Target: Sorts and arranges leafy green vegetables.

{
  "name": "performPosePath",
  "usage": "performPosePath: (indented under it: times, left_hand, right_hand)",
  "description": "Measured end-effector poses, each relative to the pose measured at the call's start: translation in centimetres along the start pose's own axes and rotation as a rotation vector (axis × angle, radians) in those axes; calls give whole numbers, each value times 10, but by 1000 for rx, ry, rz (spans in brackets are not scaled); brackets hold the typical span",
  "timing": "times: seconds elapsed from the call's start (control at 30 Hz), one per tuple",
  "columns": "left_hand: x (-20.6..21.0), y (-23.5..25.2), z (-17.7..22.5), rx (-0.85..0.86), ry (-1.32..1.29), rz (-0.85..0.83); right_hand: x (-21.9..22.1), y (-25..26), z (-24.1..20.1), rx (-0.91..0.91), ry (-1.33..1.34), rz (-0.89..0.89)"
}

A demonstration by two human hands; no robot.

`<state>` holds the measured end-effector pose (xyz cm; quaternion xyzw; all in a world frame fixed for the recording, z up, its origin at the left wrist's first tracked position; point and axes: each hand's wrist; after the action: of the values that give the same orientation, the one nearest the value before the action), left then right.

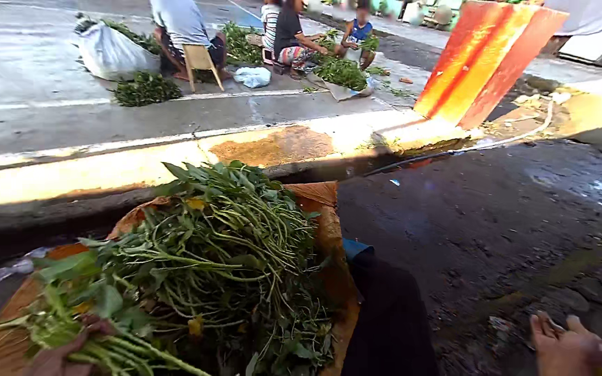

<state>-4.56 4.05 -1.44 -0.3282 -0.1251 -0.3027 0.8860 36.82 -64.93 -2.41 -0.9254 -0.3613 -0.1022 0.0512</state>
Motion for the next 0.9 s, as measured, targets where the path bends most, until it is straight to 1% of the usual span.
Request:
performPosePath:
  times: [0.07,0.1,0.17,0.23,0.3,0.33,0.37,0.4,0.47,0.5,0.53,0.57,0.6,0.67,0.73,0.77,0.8,0.83,0.9]
  left_hand:
    - [22,9,-8,35,-44,195]
    - [31,8,-9,41,-62,257]
    - [42,6,-7,36,-111,322]
    - [44,6,-8,34,-161,356]
    - [44,7,-4,61,-235,385]
    - [45,7,-4,74,-286,413]
    - [46,7,-4,77,-325,430]
    - [46,7,-5,80,-353,442]
    - [44,8,-3,90,-375,450]
    - [43,7,-2,94,-379,451]
    - [44,7,-2,97,-388,450]
    - [45,6,-1,97,-404,455]
    - [47,4,0,93,-419,460]
    - [49,3,1,89,-441,452]
    - [47,4,-2,83,-445,450]
    - [47,5,-3,79,-437,456]
    - [47,4,-2,73,-424,461]
    - [48,4,-2,60,-416,467]
    - [53,2,-1,38,-410,477]
  right_hand:
    - [57,-43,22,-16,-107,-269]
    - [91,-80,35,-39,-138,-447]
    - [152,-171,57,-116,-134,-847]
    - [193,-267,76,-286,-102,-1241]
    - [223,-356,82,-575,-10,-1583]
    - [234,-395,83,-737,33,-1690]
    - [243,-427,83,-855,17,-1776]
    - [252,-452,84,-929,-77,-1871]
    - [274,-489,80,-1011,-456,-2066]
    - [286,-501,77,-997,-689,-2163]
    - [297,-507,73,-939,-875,-2248]
    - [306,-507,69,-870,-949,-2305]
    - [312,-503,64,-790,-903,-2316]
    - [312,-486,47,-605,-593,-2192]
    - [300,-469,32,-301,-267,-2059]
    - [291,-461,32,-166,-150,-2034]
    - [282,-454,39,-74,-86,-2048]
    - [273,-449,52,-9,-83,-2094]
    - [252,-445,83,75,-172,-2161]
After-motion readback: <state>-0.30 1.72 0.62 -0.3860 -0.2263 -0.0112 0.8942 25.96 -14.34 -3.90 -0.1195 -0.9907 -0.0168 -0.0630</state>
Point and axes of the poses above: each hand's wrist, its own y-axis towards the middle knuckle, its own x-axis out of the palm, z = x × y, and after that the axes turned 11 degrees about -x, right-handed
